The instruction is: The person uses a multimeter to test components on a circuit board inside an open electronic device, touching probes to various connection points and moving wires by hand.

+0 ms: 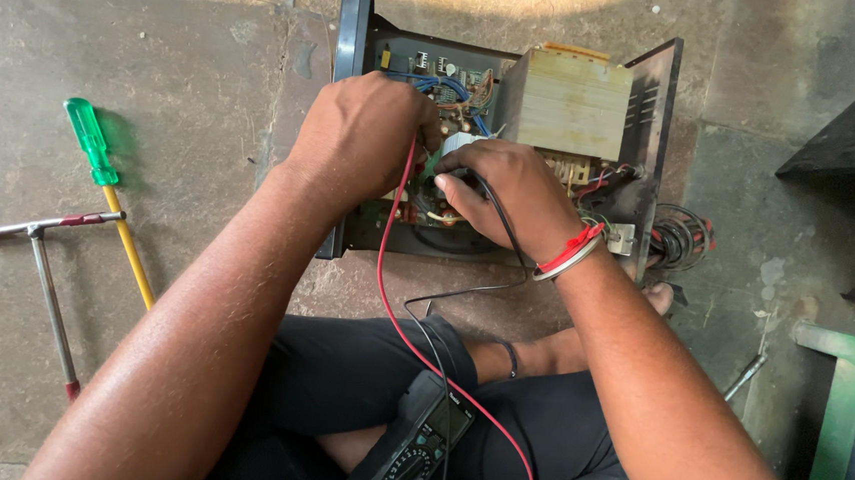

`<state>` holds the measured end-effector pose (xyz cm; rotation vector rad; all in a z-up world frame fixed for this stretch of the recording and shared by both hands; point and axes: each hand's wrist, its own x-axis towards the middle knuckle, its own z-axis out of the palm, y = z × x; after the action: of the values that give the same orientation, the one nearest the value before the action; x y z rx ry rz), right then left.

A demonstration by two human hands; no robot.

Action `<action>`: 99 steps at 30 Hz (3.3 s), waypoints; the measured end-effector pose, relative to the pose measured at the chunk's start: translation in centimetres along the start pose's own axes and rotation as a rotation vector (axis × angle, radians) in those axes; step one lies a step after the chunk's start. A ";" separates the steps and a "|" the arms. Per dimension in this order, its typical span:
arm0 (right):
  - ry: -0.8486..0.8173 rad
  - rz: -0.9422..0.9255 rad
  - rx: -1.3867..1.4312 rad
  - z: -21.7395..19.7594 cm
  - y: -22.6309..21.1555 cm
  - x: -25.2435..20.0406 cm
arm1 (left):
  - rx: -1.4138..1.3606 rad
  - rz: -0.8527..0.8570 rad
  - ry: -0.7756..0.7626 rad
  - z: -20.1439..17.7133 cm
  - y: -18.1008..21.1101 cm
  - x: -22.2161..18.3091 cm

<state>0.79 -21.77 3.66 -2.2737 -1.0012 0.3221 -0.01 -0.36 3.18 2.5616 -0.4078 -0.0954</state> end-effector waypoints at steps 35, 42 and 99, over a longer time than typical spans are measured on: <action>-0.020 -0.019 -0.076 1.5 1.1 0.1 | -0.106 -0.022 0.077 1.0 -0.8 -0.1; -0.017 -0.050 -0.102 1.5 0.8 0.1 | -0.115 -0.020 0.094 1.2 -0.9 -0.2; -0.038 -0.015 -0.100 1.1 -0.3 0.2 | -0.008 -0.058 -0.009 1.3 0.7 0.1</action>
<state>0.27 -21.03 3.01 -2.3566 -1.0754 0.3169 -0.33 -1.63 2.44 2.5664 -0.3360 -0.1294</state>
